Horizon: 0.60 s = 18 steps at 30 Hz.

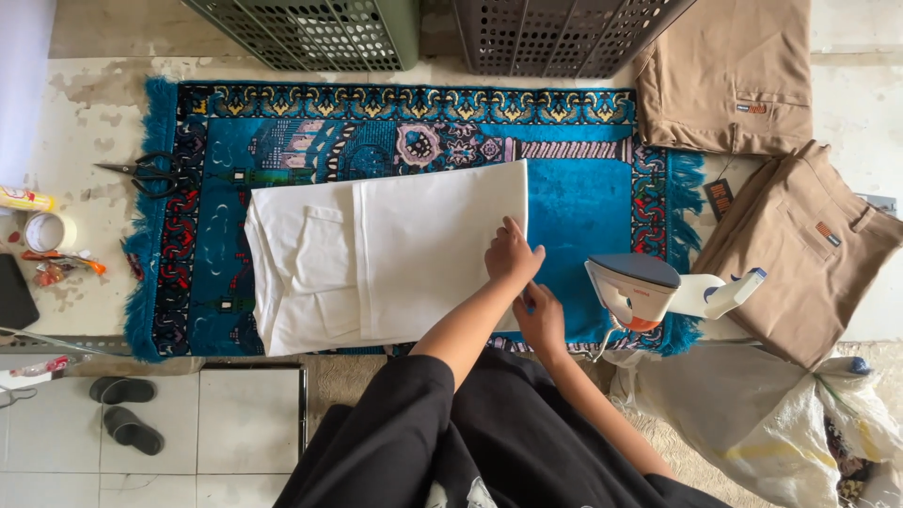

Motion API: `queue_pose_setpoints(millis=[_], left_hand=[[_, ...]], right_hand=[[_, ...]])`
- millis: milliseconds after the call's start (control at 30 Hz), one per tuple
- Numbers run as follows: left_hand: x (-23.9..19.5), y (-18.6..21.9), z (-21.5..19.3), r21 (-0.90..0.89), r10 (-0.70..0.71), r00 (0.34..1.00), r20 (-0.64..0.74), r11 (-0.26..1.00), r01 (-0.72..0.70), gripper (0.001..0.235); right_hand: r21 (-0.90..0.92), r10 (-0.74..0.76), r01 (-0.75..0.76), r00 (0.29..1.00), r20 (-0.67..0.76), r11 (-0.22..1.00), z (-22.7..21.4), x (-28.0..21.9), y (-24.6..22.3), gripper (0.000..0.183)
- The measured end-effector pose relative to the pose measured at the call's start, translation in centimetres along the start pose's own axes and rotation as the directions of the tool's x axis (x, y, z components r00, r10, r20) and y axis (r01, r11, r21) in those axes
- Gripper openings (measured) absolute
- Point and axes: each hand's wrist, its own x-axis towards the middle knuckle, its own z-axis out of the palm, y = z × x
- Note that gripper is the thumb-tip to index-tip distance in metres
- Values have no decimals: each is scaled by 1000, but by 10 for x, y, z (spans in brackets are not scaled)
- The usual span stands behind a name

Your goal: The person irons a white t-shirt on a patterned blue cloth laid over a table. They spray the shirt with water, smooth it with their hands, and use an iron to press both sides of the fabric. The shirt is then folded and placed on the table.

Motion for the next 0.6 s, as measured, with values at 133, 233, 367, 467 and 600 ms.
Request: queue_pose_setpoints(millis=[133, 233, 367, 467, 600], left_hand=[[45, -15, 21, 46, -51, 994, -98, 997, 56, 55], [56, -29, 9, 9, -62, 986, -154, 998, 64, 31], [44, -55, -15, -93, -57, 976, -212, 995, 37, 29], [18, -73, -49, -275, -81, 960, -268, 962, 4, 32], [-2, -121, -82, -588, -138, 884, -446, 790, -174, 45]], right_hand=[[35, -41, 41, 999, 14, 999, -15, -3, -24, 35], [99, -87, 87, 996, -7, 991, -21, -5, -39, 41], [96, -126, 128, 992, -25, 987, -25, -12, -66, 44], [19, -178, 177, 984, 30, 984, -18, -14, -91, 38], [-70, -335, 346, 934, 125, 936, 6, -18, -130, 35]])
